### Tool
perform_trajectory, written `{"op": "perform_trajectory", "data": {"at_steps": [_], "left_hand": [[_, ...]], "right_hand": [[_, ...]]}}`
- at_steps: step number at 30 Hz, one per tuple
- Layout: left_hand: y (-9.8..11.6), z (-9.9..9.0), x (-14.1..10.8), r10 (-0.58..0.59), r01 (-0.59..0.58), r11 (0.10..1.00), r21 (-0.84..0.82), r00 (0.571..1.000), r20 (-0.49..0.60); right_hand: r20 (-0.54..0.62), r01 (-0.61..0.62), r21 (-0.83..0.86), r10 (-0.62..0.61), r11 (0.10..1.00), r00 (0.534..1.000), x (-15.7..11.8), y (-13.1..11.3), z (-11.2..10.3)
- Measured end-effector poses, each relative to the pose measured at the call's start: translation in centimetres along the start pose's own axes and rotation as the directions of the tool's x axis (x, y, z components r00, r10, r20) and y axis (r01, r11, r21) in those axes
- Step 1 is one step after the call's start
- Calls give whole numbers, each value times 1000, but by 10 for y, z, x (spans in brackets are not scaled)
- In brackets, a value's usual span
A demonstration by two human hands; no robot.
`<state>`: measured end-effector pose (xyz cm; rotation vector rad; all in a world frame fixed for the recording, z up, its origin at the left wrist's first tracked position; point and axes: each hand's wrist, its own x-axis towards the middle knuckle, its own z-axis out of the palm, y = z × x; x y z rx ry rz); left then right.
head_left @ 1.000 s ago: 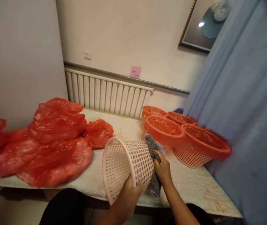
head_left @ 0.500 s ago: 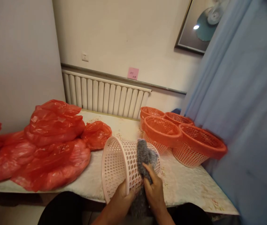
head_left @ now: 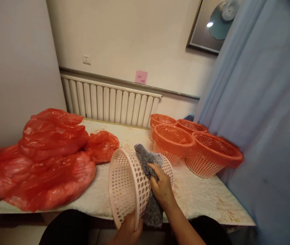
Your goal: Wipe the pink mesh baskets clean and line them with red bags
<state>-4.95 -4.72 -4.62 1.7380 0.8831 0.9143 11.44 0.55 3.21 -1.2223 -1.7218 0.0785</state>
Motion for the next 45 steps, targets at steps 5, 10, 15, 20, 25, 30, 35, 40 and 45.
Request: {"op": "perform_trajectory", "data": {"at_steps": [5,10,15,20,25,30,35,40,45], "left_hand": [[-10,-1,-7,-28,27,996,90,999,17],[1,-6,-8,-56,51,997,62,995,78],[43,-14,6,-76,77,981,-180,997,9],[57,-22,24,-83,33,955,-296,984,-160],[53,-21,26,-89,48,954,-297,988,-128],[48,-27,15,-60,41,977,-208,994,-88],[40,-41,3,-48,46,986,-159,999,-8],[32,-45,-8,-83,83,990,-117,997,4],[23,-43,-11,-100,97,993,-63,994,-47]], "right_hand": [[-90,-206,-58,200,977,976,12,58,-17],[-205,-369,-103,343,924,917,-5,92,-27],[-315,-373,-82,331,924,889,-32,87,-19],[-336,-337,-73,295,939,895,-61,69,-6],[-157,-42,-53,33,998,987,-81,15,10],[30,233,69,-236,970,971,-65,-41,14],[50,217,22,-218,976,975,-36,-43,12],[-7,120,-44,-120,992,993,-14,-16,5],[-61,-83,-98,77,992,995,-2,27,-12]]}}
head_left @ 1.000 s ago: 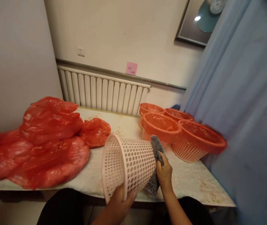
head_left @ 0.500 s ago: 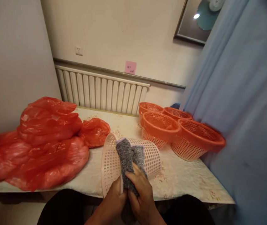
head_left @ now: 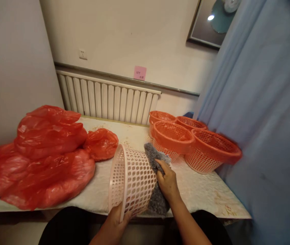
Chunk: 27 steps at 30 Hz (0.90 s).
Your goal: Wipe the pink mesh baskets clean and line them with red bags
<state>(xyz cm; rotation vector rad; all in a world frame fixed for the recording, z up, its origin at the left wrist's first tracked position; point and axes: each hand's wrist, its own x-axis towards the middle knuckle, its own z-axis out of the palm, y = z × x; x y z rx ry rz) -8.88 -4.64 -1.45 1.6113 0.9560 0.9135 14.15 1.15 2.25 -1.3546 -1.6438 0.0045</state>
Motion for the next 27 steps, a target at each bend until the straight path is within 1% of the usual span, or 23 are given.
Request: {"op": "perform_trajectory", "data": {"at_steps": [3,7,10,12,14,17,19,21,23,24,27], "left_hand": [[-6,2,-1,10,-10,1000,4,999,-38],[-16,5,-2,-21,21,1000,9,999,-46],[-22,5,-2,-8,9,1000,16,998,-67],[-25,3,-2,16,-14,1000,28,998,-62],[-26,1,-1,42,-40,998,45,998,-40],[-24,-2,3,65,-61,995,80,997,-45],[-22,-2,5,83,-78,993,85,995,-52],[-20,-1,6,107,-105,993,61,993,-41],[-19,1,6,130,-130,991,31,991,-19],[-20,2,6,140,-139,990,23,990,-12],[-23,4,5,140,-139,989,46,990,-20]], "right_hand": [[-43,-97,-24,96,995,994,-1,25,-9],[-144,-192,-32,185,981,972,-20,45,-15],[-248,-265,-13,253,964,935,-40,52,-13],[-301,-295,-1,281,956,911,-54,53,-8],[-321,-288,-13,268,958,908,-67,50,-3],[-296,-199,-62,172,978,939,-83,34,8],[-245,-74,-84,51,994,968,-91,15,15],[-161,92,-86,-105,992,981,-97,-8,21],[-72,236,-75,-242,969,968,-99,-32,25],[-37,288,-70,-291,955,956,-99,-42,27],[11,364,-46,-364,930,932,-90,-66,32]]}}
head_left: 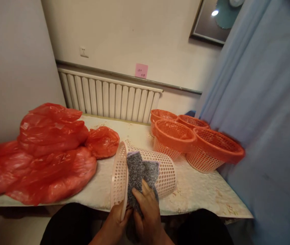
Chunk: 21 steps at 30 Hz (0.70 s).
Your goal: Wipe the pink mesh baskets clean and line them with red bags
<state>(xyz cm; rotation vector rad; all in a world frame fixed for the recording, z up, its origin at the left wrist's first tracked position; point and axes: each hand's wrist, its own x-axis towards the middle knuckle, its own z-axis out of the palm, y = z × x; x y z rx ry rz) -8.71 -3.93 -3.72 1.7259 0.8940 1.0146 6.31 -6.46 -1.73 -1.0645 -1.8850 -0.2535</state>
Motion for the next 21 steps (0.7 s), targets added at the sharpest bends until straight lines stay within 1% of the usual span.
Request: {"op": "perform_trajectory", "data": {"at_steps": [2,4,7,11,13,17,21], "left_hand": [[-4,-1,0,-1,1,1000,31,1000,-11],[-7,-1,1,32,-32,998,49,999,-8],[-8,-2,4,96,-97,994,50,995,21],[-7,-1,4,135,-138,989,45,988,77],[-10,-1,2,149,-153,986,68,987,60],[-21,-2,-2,139,-138,980,144,990,5],[-31,-4,-5,90,-90,977,196,996,13]], "right_hand": [[4,-3,28,3,1000,1000,15,-4,1],[11,-36,53,36,998,999,31,-4,1],[50,-91,77,87,993,995,58,1,-2],[114,-154,123,140,980,984,91,11,-7],[133,-179,160,159,971,978,104,16,-7],[137,-212,214,186,953,973,119,27,-3],[131,-254,189,232,949,964,119,40,-3]]}}
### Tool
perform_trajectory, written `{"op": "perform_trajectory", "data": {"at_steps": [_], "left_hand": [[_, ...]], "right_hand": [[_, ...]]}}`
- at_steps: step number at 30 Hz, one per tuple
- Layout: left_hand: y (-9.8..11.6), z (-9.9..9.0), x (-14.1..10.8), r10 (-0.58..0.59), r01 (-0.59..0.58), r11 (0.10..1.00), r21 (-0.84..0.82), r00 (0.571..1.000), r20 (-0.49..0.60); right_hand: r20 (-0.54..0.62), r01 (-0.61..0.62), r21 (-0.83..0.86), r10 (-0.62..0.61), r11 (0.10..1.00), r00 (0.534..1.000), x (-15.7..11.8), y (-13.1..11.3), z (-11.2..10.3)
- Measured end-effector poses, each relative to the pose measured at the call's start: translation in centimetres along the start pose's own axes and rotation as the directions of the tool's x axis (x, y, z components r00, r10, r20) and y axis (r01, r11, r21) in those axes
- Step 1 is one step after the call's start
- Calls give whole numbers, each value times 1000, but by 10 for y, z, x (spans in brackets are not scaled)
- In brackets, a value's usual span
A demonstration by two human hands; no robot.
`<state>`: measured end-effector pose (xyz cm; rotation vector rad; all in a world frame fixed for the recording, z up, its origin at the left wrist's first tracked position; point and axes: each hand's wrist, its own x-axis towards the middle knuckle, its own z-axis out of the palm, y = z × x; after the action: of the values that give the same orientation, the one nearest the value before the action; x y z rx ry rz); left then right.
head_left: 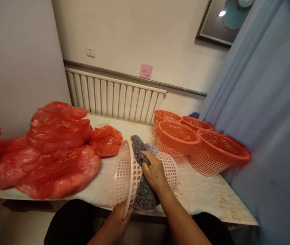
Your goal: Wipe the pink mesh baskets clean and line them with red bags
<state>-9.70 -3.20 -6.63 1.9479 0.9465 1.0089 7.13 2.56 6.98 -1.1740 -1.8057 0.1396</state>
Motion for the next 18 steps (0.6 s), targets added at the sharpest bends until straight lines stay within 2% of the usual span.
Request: {"op": "perform_trajectory", "data": {"at_steps": [4,10,14,16,18], "left_hand": [[-1,-1,-3,-29,29,1000,5,999,39],[1,-4,-1,-30,34,998,-58,998,61],[-2,-7,1,-35,42,993,-112,997,64],[2,-9,2,-36,46,990,-136,996,78],[13,-12,7,-54,61,985,-160,997,49]], "right_hand": [[-17,-65,-58,64,996,998,-4,22,-12],[-81,-205,-175,194,963,978,-17,78,-40],[-165,-366,-238,334,899,928,-33,110,-57],[-213,-432,-241,386,869,897,-42,118,-62],[-251,-454,-233,398,860,882,-50,119,-64]]}}
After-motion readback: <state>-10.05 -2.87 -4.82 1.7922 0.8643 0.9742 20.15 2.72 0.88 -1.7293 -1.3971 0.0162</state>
